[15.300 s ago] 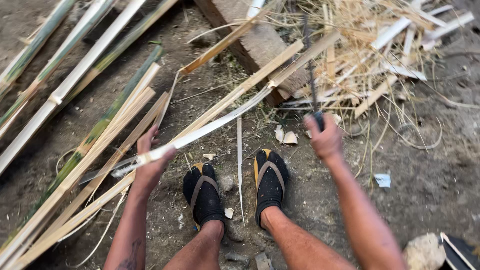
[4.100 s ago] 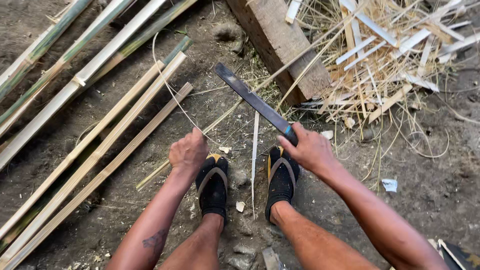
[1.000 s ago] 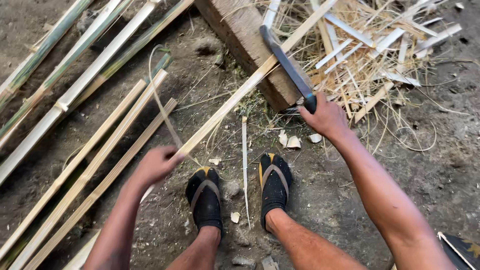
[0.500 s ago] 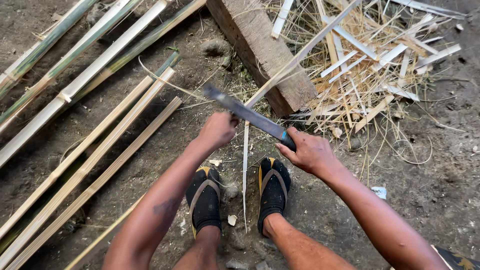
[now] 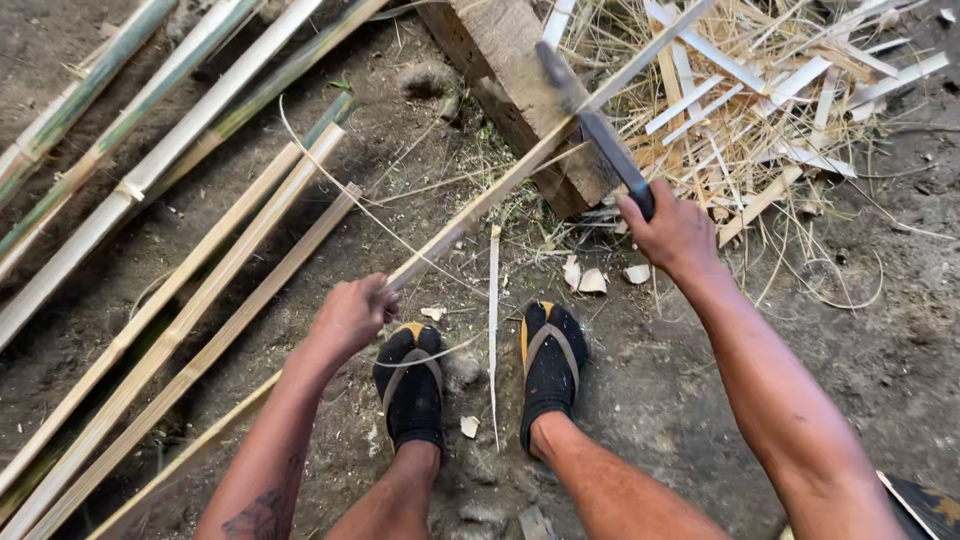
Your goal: The person uses a machete to split long bamboo poles into thin strips on a wooden block. They repeatedly position each pole, strike it with the machete, and separate the resulting strips, accumulating a pile of bamboo offcuts on the ground.
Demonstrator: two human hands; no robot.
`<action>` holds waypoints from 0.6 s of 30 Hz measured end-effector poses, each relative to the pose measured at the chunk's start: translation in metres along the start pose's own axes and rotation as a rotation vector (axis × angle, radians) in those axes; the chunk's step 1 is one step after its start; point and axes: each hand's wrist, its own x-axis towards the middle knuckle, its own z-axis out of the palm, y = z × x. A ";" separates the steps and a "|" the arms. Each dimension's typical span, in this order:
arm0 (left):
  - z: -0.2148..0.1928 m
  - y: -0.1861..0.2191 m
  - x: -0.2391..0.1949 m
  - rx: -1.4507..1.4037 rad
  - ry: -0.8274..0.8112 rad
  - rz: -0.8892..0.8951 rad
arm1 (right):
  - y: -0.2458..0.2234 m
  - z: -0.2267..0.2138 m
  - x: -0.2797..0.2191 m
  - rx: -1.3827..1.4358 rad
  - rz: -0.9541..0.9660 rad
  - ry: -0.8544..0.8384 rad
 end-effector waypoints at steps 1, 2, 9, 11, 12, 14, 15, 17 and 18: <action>0.000 -0.004 -0.004 0.016 0.018 0.049 | 0.000 0.004 -0.004 0.058 0.036 0.030; -0.003 -0.006 0.001 0.064 0.004 0.019 | -0.003 0.005 -0.004 0.069 0.009 -0.062; -0.023 -0.068 -0.026 0.112 -0.053 -0.188 | 0.009 0.040 -0.009 -0.121 -0.159 -0.326; -0.028 -0.088 -0.044 0.012 0.019 -0.183 | 0.048 0.012 0.032 -0.069 -0.005 0.049; -0.030 -0.093 -0.049 -0.036 0.051 -0.181 | 0.065 0.000 0.049 -0.058 0.049 0.105; -0.028 -0.092 -0.049 0.082 0.064 -0.135 | 0.074 -0.006 0.052 0.015 0.162 0.082; -0.026 -0.087 -0.044 0.139 0.066 -0.111 | 0.070 -0.005 0.044 0.077 0.219 0.003; -0.020 -0.061 -0.015 0.281 0.087 -0.103 | 0.032 -0.003 0.021 0.115 0.119 0.006; -0.011 -0.049 -0.012 0.347 0.086 -0.122 | 0.003 0.010 -0.008 0.087 -0.027 0.045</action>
